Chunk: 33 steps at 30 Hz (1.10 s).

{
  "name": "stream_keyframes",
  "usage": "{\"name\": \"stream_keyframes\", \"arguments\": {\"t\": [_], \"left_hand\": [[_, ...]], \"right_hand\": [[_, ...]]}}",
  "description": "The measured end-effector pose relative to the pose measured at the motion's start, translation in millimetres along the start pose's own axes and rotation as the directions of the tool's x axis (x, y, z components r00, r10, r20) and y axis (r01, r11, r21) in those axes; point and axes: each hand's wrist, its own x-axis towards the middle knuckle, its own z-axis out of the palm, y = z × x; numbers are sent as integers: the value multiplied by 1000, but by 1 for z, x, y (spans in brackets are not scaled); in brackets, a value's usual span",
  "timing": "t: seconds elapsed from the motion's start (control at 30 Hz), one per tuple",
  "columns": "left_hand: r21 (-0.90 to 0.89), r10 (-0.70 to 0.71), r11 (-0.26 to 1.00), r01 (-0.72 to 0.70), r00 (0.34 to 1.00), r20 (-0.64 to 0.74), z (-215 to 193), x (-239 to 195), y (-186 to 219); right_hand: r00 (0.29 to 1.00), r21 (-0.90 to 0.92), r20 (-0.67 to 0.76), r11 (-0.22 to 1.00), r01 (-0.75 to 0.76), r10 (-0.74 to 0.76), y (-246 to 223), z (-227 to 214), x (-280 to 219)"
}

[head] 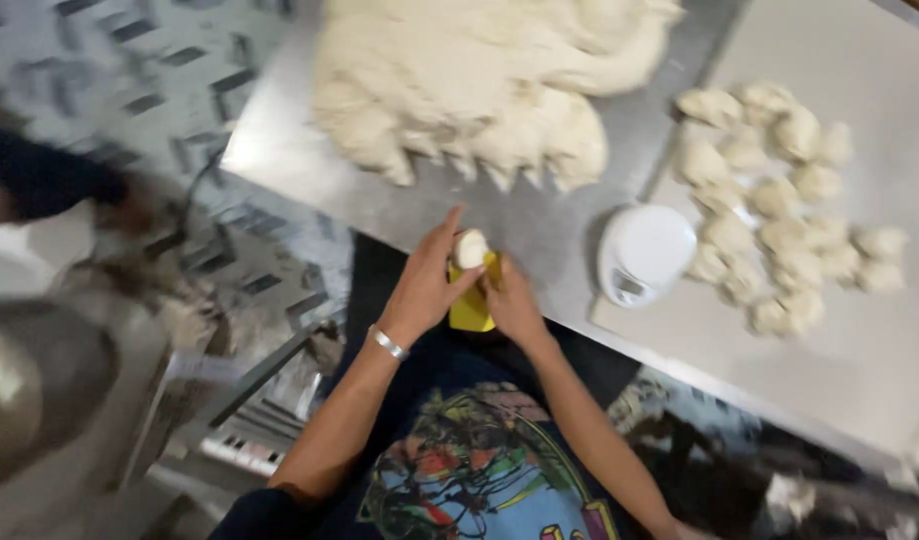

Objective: Cutting and weighing pieces of dough to a specific size on a digital scale.

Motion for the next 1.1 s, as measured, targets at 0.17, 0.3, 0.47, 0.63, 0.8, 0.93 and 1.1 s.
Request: {"name": "stream_keyframes", "arguments": {"t": [0.17, 0.3, 0.47, 0.63, 0.8, 0.93, 1.1], "left_hand": [[-149, 242, 967, -208, 934, 264, 120, 47, 57], [-71, 357, 931, -357, 856, 375, 217, 85, 51], [201, 563, 785, -586, 810, 162, 219, 87, 47], [-73, 239, 970, -234, 968, 80, 155, 71, -14], [18, -68, 994, 103, 767, -638, 61, 58, -102], [48, -80, 987, 152, 735, -673, 46, 69, -105], [40, -97, 982, 183, 678, -729, 48, 82, -96]], "right_hand": [[979, 325, -198, 940, 105, -41, 107, 2, -60], [937, 436, -339, 869, 233, -81, 130, 14, -73], [939, 584, -268, 812, -20, 216, 124, 20, -78], [896, 497, -253, 844, -203, 365, 72, -11, -71], [909, 628, -236, 768, -127, 343, 50, -22, -61], [906, 579, -251, 803, -142, 341, 38, -28, -65], [923, 678, -216, 729, -94, 319, 50, -22, -64]]}}
